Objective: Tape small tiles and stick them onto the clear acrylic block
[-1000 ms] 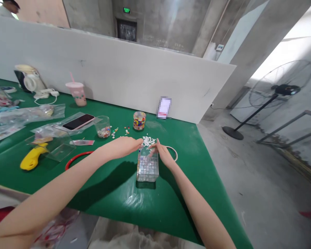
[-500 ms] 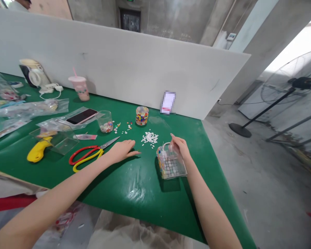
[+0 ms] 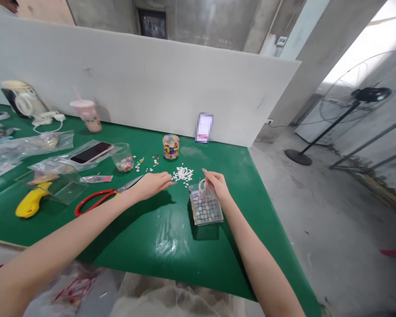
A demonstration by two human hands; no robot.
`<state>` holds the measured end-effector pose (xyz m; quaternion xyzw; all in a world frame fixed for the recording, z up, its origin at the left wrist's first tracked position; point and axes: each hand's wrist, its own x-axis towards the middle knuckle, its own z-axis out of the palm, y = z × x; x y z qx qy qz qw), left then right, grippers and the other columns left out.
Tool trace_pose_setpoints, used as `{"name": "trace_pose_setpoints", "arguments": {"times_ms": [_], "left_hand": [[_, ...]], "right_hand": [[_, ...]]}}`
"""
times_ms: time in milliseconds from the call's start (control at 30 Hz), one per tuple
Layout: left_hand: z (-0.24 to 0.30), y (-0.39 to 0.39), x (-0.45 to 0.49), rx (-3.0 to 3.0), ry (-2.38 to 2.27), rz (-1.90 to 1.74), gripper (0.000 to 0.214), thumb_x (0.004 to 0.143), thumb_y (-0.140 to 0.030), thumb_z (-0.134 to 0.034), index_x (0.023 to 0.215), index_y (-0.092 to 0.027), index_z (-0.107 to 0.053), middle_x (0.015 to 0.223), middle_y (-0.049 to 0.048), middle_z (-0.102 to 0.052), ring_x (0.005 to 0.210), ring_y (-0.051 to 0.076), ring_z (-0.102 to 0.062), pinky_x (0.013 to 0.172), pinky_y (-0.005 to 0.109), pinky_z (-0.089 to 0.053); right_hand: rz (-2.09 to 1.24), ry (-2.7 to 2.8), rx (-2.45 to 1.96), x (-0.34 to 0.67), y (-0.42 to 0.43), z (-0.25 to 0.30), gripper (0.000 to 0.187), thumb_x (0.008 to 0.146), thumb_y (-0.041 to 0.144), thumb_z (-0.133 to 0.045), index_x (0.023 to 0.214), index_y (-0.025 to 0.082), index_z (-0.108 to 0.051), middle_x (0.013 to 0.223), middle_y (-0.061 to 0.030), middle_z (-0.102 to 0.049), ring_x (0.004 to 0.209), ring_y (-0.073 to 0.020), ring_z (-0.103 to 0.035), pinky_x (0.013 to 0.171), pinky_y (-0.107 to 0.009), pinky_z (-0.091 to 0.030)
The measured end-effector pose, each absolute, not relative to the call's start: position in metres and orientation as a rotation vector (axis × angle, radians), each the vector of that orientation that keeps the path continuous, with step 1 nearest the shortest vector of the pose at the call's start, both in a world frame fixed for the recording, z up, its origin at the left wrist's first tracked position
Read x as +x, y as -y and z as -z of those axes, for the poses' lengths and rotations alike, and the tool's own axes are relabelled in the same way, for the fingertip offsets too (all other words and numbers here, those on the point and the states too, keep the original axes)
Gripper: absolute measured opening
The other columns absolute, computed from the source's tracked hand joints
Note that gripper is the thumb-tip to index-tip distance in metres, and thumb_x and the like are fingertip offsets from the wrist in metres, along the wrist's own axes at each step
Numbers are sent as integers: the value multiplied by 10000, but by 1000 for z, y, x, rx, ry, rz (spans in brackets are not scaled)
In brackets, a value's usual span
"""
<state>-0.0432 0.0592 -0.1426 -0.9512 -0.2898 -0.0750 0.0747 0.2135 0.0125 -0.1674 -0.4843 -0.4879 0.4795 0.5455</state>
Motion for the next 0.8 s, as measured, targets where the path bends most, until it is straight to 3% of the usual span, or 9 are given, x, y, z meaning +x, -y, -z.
{"name": "trace_pose_setpoints", "arguments": {"times_ms": [167,300,433,800], "left_hand": [[108,-19,-21,-2743,638,437,430,1043,-459,-339,810,-180,-567,701,2,-567,602,133,-549,535,260,-368],[111,-8,-3,-2640,536,530,474,1063,-405,-241,782,-186,-554,654,21,-546,589,172,-528,526,311,-301],[117,-13,-1,-2556,520,580,428,1061,-331,-273,777,-179,-554,657,43,-547,609,197,-515,541,331,-282],[107,-18,-2,-2563,405,540,327,1039,-326,-387,789,-200,-556,689,34,-549,638,187,-479,567,337,-262]], "right_hand": [[-1075,1236,-1148,197,4,157,257,961,381,-583,1036,143,-643,918,-24,-677,712,-128,-649,634,-288,-564],[-1007,1296,-1126,189,13,150,268,962,395,-576,1010,142,-647,894,-16,-673,699,-128,-644,631,-287,-559],[-938,1341,-1120,186,16,147,251,968,386,-568,985,149,-652,886,-13,-674,690,-122,-637,628,-279,-555],[-856,1374,-1127,182,20,145,259,965,392,-572,986,146,-651,880,-11,-670,693,-126,-638,628,-282,-555]]}}
